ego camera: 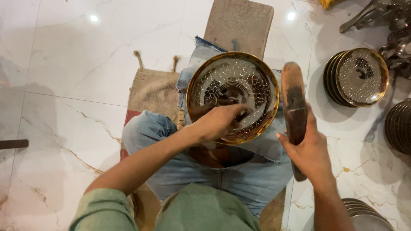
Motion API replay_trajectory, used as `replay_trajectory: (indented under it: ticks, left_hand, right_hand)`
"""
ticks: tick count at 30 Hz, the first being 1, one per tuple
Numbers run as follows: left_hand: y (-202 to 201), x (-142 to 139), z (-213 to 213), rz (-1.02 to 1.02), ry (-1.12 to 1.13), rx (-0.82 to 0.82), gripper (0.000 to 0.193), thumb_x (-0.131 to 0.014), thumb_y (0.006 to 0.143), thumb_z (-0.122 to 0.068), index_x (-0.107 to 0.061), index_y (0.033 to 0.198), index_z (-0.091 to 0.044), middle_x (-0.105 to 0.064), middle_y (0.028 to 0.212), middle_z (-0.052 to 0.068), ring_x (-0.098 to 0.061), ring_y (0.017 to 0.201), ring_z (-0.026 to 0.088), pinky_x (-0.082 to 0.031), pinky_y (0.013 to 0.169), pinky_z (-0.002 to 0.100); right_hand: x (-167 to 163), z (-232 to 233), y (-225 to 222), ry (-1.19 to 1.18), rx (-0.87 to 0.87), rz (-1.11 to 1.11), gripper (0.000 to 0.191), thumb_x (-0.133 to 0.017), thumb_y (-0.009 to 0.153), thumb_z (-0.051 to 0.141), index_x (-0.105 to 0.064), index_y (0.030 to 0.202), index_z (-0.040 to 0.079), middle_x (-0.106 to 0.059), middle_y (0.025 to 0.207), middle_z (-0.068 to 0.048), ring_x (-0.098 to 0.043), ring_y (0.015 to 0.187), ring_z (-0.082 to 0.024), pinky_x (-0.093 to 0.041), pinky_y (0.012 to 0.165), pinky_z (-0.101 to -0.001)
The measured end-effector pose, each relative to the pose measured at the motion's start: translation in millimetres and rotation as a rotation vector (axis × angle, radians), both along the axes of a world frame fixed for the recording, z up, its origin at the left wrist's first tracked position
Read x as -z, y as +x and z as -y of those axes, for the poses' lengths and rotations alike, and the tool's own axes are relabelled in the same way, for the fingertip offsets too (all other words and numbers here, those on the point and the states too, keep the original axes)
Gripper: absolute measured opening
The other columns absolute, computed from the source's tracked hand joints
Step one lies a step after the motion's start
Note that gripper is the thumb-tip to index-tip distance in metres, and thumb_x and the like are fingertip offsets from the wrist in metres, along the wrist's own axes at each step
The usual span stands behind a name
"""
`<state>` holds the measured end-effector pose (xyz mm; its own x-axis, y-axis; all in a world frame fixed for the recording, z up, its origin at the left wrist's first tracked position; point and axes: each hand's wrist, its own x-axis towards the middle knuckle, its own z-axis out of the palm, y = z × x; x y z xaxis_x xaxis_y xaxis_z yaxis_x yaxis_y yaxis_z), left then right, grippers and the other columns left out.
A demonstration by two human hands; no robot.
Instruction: The person sits cross-legged on the floor with a decorative brass plate resting on their lap. They hold a small punch against the plate's patterned surface with one hand and repeatedly strike it with a wooden mallet held in the other hand, working across the embossed design and repositioning the punch between strikes.
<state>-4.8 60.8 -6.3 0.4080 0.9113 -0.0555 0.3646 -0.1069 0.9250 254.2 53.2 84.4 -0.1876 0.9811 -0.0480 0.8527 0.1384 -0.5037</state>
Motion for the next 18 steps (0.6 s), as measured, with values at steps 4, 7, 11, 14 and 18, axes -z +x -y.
replay_trajectory:
  ticks: [4, 7, 11, 14, 18]
  left_hand:
    - [-0.2, -3.2, -13.9, -0.102, 0.109, 0.161, 0.051, -0.07, 0.086, -0.011, -0.055, 0.135, -0.008, -0.07, 0.119, 0.02, -0.067, 0.109, 0.041, -0.052, 0.089, 0.05]
    - [-1.5, -5.0, -13.3, -0.083, 0.115, 0.172, 0.051, -0.069, 0.087, -0.011, -0.054, 0.136, -0.008, -0.069, 0.12, 0.021, -0.067, 0.11, 0.042, -0.052, 0.089, 0.05]
    - [-0.8, -8.4, -14.0, -0.087, 0.072, 0.218, 0.045, -0.07, 0.087, -0.012, -0.059, 0.13, -0.009, -0.071, 0.117, 0.019, -0.068, 0.108, 0.04, -0.054, 0.09, 0.049]
    - [-0.7, -11.1, -20.0, -0.022, 0.121, 0.316, 0.051, -0.069, 0.083, -0.01, -0.059, 0.133, -0.008, -0.072, 0.114, 0.018, -0.069, 0.102, 0.039, -0.054, 0.086, 0.048]
    - [2.3, -11.6, -31.8, -0.053, 0.105, 0.566, 0.045, -0.071, 0.083, -0.01, -0.066, 0.128, -0.011, -0.076, 0.101, 0.015, -0.073, 0.09, 0.035, -0.056, 0.079, 0.046]
  right_hand:
    - [30.2, 15.9, 27.3, 0.014, 0.219, -0.063, 0.099, -0.083, 0.079, 0.019, -0.03, 0.163, 0.012, -0.076, 0.093, -0.017, -0.075, 0.081, -0.029, -0.058, 0.081, -0.0426]
    - [43.0, 23.8, 40.9, 0.068, 0.355, -0.931, 0.1, -0.084, 0.087, 0.019, -0.02, 0.163, 0.015, -0.069, 0.099, -0.014, -0.071, 0.085, -0.02, -0.061, 0.078, -0.0378]
    - [55.4, 31.0, 55.6, -0.179, 0.234, -0.072, 0.073, -0.088, 0.083, 0.014, -0.048, 0.143, 0.006, -0.074, 0.097, -0.017, -0.073, 0.085, -0.025, -0.059, 0.08, -0.0387]
    - [78.4, 57.5, 51.0, -0.173, 0.215, -0.145, 0.095, -0.085, 0.076, 0.013, -0.038, 0.159, 0.009, -0.072, 0.099, -0.018, -0.07, 0.086, -0.029, -0.058, 0.077, -0.0398]
    - [109.1, 113.5, 37.1, -0.095, 0.415, -0.345, 0.084, -0.085, 0.085, 0.016, -0.038, 0.154, 0.006, -0.068, 0.106, -0.02, -0.068, 0.09, -0.027, -0.058, 0.08, -0.0389]
